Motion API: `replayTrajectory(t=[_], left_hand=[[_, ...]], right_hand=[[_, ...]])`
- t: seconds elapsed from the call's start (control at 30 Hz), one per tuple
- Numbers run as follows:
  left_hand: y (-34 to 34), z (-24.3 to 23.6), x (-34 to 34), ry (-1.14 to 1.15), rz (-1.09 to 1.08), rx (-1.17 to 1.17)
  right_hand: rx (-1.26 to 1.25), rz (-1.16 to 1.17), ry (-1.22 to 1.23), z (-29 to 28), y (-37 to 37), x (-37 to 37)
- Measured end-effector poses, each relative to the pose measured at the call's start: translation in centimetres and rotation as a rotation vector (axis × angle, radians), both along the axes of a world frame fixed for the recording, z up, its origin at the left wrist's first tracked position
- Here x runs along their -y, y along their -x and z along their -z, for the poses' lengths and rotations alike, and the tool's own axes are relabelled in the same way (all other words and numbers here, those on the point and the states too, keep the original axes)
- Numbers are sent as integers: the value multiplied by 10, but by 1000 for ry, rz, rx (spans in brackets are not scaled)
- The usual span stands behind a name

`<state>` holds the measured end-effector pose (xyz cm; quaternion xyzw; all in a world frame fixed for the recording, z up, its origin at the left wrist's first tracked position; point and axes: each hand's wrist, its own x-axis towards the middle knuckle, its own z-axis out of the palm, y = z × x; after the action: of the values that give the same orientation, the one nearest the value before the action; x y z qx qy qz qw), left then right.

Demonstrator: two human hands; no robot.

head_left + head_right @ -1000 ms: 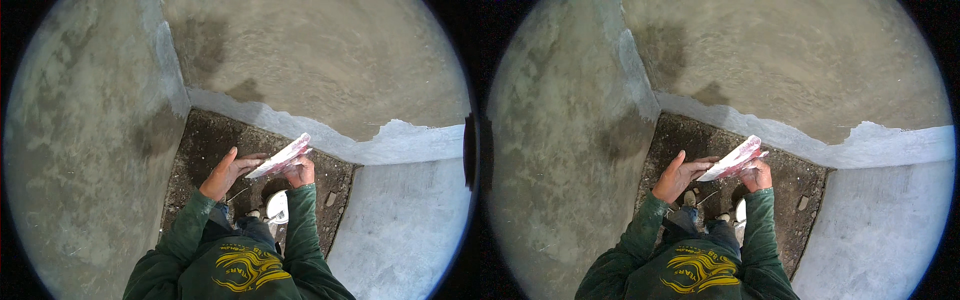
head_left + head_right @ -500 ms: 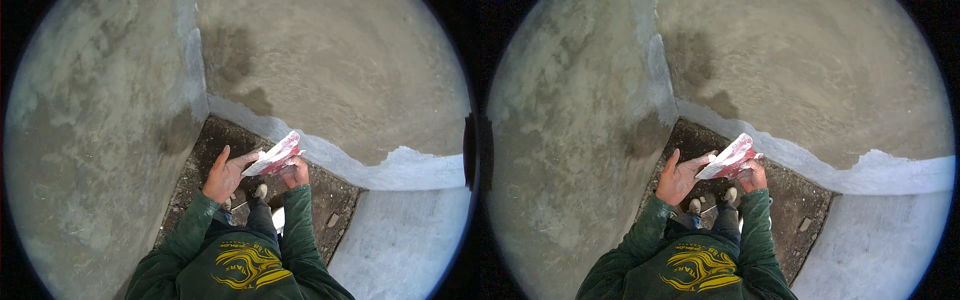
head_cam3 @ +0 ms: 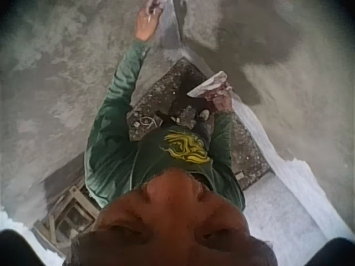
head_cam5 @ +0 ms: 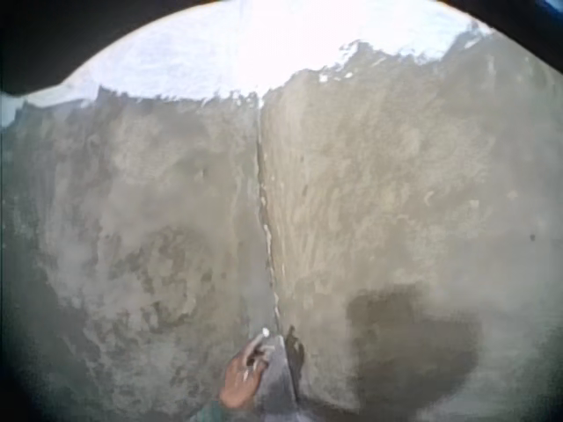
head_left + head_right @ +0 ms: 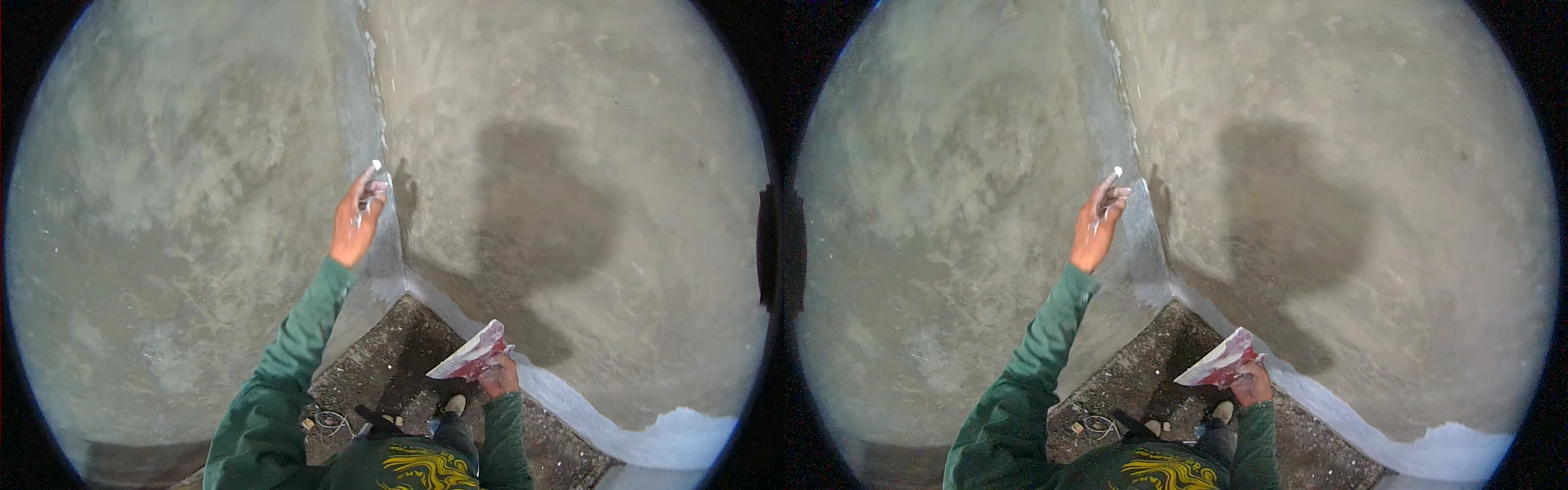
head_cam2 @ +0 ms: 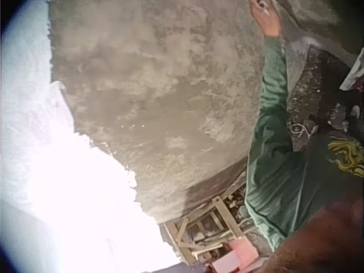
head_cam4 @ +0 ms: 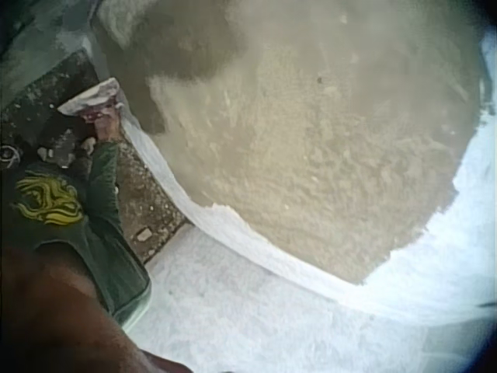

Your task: Applying and smoothing wall filler or plaster onto a wall corner and seam using a putty knife.

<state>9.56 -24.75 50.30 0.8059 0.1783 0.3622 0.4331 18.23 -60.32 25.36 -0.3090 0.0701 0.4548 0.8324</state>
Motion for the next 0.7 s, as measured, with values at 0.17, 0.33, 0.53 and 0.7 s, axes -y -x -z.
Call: replayTrajectory(t=[0.17,0.33,0.53,0.7], left_hand=[[-52,72,-44,931,25,272],[-96,105,-57,1144,-103,329],[-135,119,-71,1211,-157,399],[-145,121,-76,1211,-233,427]], right_hand=[[-1,-96,6,-35,-37,4],[41,-211,142,-3,-66,15],[46,-110,204,-8,-73,28],[15,-94,258,-14,-77,27]])
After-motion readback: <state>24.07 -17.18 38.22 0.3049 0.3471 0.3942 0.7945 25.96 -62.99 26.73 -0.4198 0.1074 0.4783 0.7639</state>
